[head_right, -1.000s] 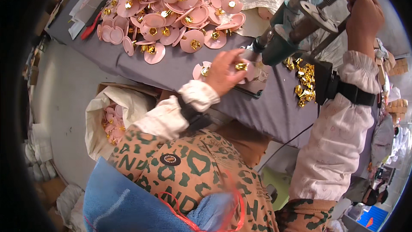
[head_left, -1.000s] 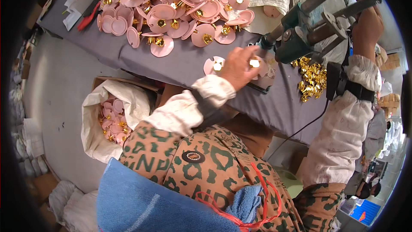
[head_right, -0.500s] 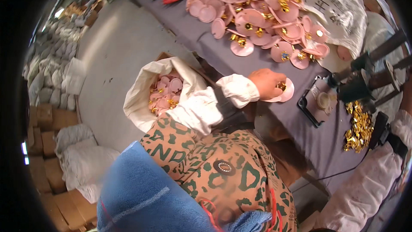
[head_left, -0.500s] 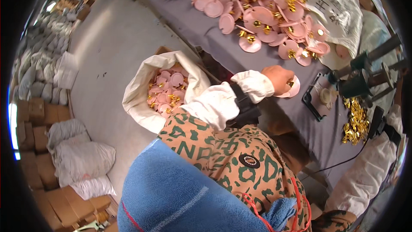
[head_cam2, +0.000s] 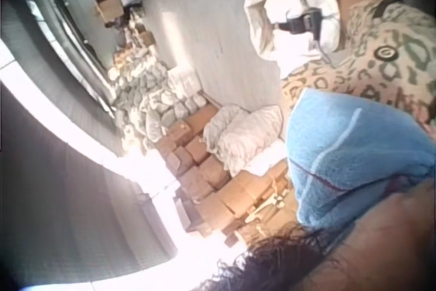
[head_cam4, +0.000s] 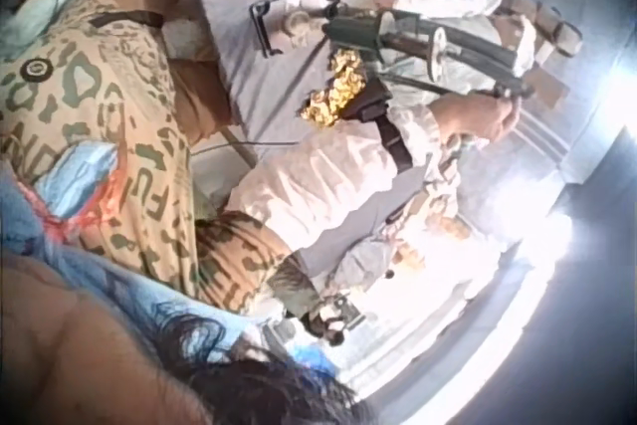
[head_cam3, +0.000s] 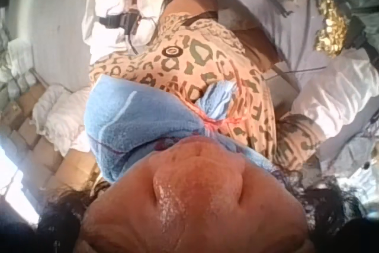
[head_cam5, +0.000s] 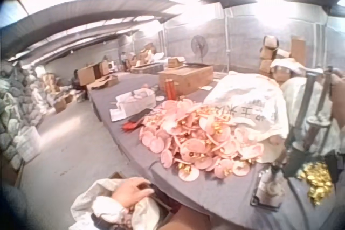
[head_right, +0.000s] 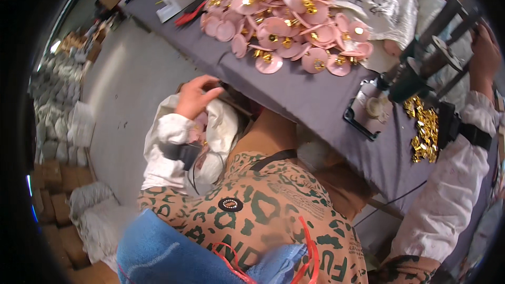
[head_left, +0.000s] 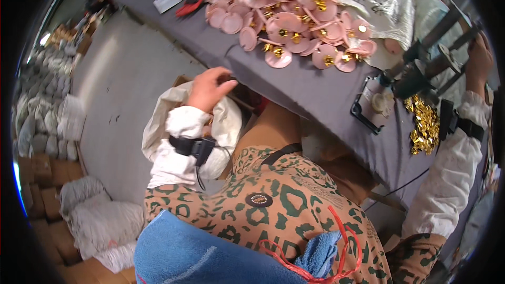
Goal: Assembling pink petal-shaped plastic components with gold center pieces using hands and a manual press machine.
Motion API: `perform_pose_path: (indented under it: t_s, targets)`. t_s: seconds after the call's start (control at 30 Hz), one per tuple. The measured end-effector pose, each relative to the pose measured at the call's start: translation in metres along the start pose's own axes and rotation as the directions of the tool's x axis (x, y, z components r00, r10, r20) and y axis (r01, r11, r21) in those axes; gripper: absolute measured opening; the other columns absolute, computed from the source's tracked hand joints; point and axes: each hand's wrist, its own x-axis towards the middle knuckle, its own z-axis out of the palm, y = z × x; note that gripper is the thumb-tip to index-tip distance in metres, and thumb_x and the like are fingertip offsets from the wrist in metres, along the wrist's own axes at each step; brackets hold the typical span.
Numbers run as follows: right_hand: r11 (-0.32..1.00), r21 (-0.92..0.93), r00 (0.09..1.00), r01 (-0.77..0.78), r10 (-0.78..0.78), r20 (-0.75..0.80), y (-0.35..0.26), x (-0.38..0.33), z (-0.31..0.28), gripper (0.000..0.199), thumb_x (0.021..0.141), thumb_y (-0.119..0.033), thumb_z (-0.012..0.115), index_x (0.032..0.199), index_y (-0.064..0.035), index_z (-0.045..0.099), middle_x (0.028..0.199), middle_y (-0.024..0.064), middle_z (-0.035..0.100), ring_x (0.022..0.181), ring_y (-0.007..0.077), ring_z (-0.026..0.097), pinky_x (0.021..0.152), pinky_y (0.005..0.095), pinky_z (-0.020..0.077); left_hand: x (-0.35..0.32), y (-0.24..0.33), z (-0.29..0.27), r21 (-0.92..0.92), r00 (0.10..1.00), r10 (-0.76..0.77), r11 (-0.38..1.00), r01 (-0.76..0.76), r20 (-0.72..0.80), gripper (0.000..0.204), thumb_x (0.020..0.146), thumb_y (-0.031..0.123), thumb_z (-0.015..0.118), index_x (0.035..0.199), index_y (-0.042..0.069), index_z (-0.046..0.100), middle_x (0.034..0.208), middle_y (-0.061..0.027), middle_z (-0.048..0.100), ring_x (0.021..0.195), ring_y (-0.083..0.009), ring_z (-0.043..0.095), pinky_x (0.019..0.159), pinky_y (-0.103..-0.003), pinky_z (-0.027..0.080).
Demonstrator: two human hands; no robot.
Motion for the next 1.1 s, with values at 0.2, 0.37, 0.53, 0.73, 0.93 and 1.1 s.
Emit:
perform_pose_path:
  t_s: [0.2,0.37,0.53,0.73,0.93,1.1]
  targets:
    - [0.714,0.523,0.859,-0.466,0.506,0.074,-0.078,-0.010,0.007,0.022,0.090,-0.012,0.059,0.105,-0.0006,0.070,0.074,-0.0001,0.062,0.059,0.0041,0.051,0.052,0.0184,0.0367,0.076,0.085,0.133,-0.165,0.968,0.240,0.954,-0.248,-0.072,0.031,0.077,0.011,0.073,0.107,0.006,0.064,0.095,-0.0090,0.066,0.087,-0.0268,0.064,0.075,-0.033,0.051]
    - [0.694,0.554,0.861,-0.460,0.500,0.088,-0.101,-0.013,0.008,0.020,0.090,-0.011,0.058,0.101,0.0019,0.068,0.065,-0.0004,0.057,0.051,0.0052,0.046,0.046,0.0197,0.0323,0.115,0.109,0.185,0.330,0.705,0.705,0.684,-0.650,-0.072,0.041,0.072,0.014,0.072,0.111,0.014,0.063,0.112,-0.0026,0.061,0.112,-0.0255,0.051,0.091,-0.043,0.040]
    - [0.723,0.551,0.875,-0.417,0.482,0.030,-0.075,-0.011,0.000,0.018,0.090,-0.007,0.057,0.101,0.0024,0.068,0.074,0.0038,0.063,0.060,0.0072,0.055,0.051,0.0214,0.0404,0.117,0.124,0.184,0.108,0.730,0.678,0.735,-0.669,-0.090,0.038,0.069,0.014,0.075,0.106,0.013,0.066,0.096,-0.0026,0.067,0.099,-0.0246,0.058,0.086,-0.041,0.040]
    - [0.729,0.556,0.892,-0.400,0.448,0.053,-0.125,-0.011,0.009,0.018,0.084,-0.006,0.050,0.088,-0.0052,0.067,0.062,-0.0023,0.053,0.043,0.0053,0.041,0.038,0.0206,0.0285,0.067,0.186,0.232,-0.483,0.880,0.469,0.790,-0.378,0.078,0.060,0.066,0.021,0.080,0.118,0.005,0.055,0.099,-0.0068,0.070,0.097,-0.0283,0.061,0.091,-0.039,0.042]
    - [0.709,0.512,0.847,-0.485,0.527,0.073,-0.105,-0.007,0.004,0.019,0.085,-0.007,0.050,0.092,-0.0040,0.067,0.061,-0.0001,0.054,0.044,0.0068,0.043,0.038,0.0213,0.0301,0.070,0.221,0.274,-0.447,0.880,0.455,0.820,-0.357,0.133,0.067,0.065,0.018,0.081,0.124,0.004,0.051,0.102,-0.0072,0.071,0.098,-0.0267,0.062,0.094,-0.037,0.040]
    - [0.760,0.461,0.873,-0.457,0.482,0.070,-0.114,-0.020,-0.039,0.020,0.088,-0.010,0.049,0.097,-0.0043,0.065,0.061,-0.0005,0.054,0.043,0.0072,0.044,0.036,0.0214,0.0310,0.069,0.234,0.285,-0.390,0.850,0.494,0.830,-0.399,0.181,0.073,0.065,0.021,0.081,0.127,0.002,0.049,0.103,-0.0090,0.071,0.100,-0.0249,0.063,0.094,-0.037,0.038]
